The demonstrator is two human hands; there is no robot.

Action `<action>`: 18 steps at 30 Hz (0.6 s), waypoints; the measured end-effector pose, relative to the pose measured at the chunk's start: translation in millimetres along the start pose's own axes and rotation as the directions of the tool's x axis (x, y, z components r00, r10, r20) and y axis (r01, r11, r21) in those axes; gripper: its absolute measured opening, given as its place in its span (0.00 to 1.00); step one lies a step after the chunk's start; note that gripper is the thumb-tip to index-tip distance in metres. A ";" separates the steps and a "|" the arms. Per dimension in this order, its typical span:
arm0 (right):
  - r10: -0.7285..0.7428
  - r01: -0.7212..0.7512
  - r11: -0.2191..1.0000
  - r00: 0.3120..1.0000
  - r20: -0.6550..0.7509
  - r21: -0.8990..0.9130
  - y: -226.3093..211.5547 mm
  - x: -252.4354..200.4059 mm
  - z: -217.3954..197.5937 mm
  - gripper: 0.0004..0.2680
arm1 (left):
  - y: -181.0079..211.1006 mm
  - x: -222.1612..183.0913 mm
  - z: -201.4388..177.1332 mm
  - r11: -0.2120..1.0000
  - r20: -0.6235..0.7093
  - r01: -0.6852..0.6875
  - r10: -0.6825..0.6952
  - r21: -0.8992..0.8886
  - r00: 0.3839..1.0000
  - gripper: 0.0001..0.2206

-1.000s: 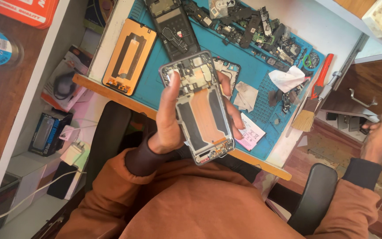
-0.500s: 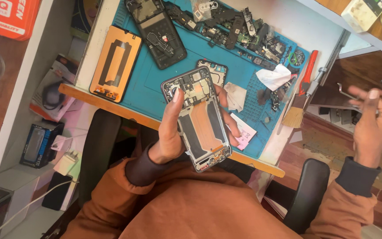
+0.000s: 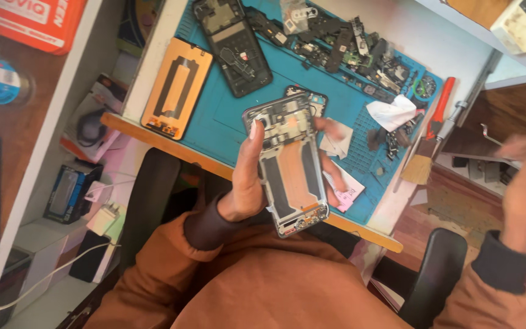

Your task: The person disassembles a smartphone by removing the battery, peeling off adhesive tape, and detaching the motherboard. They use a metal spudger to pry components and place the removed parts on the workbench.

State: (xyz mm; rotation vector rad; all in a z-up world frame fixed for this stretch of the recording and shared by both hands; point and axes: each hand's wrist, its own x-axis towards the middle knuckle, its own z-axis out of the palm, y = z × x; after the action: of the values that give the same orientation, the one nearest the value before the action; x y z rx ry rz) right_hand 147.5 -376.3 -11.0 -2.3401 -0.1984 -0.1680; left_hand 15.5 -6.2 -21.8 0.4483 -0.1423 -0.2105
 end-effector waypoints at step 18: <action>-0.347 0.299 0.937 0.855 0.385 0.180 -173.9 -59.3 105.7 0.16 | -42.9 31.0 -31.8 0.844 -0.050 -0.059 0.101 0.533 0.994 0.45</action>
State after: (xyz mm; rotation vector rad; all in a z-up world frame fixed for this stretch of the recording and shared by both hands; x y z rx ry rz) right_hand 62.2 -185.6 25.3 -2.1856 -0.7949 0.1770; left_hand 44.0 -38.0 -66.4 1.0046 -0.1437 -0.0662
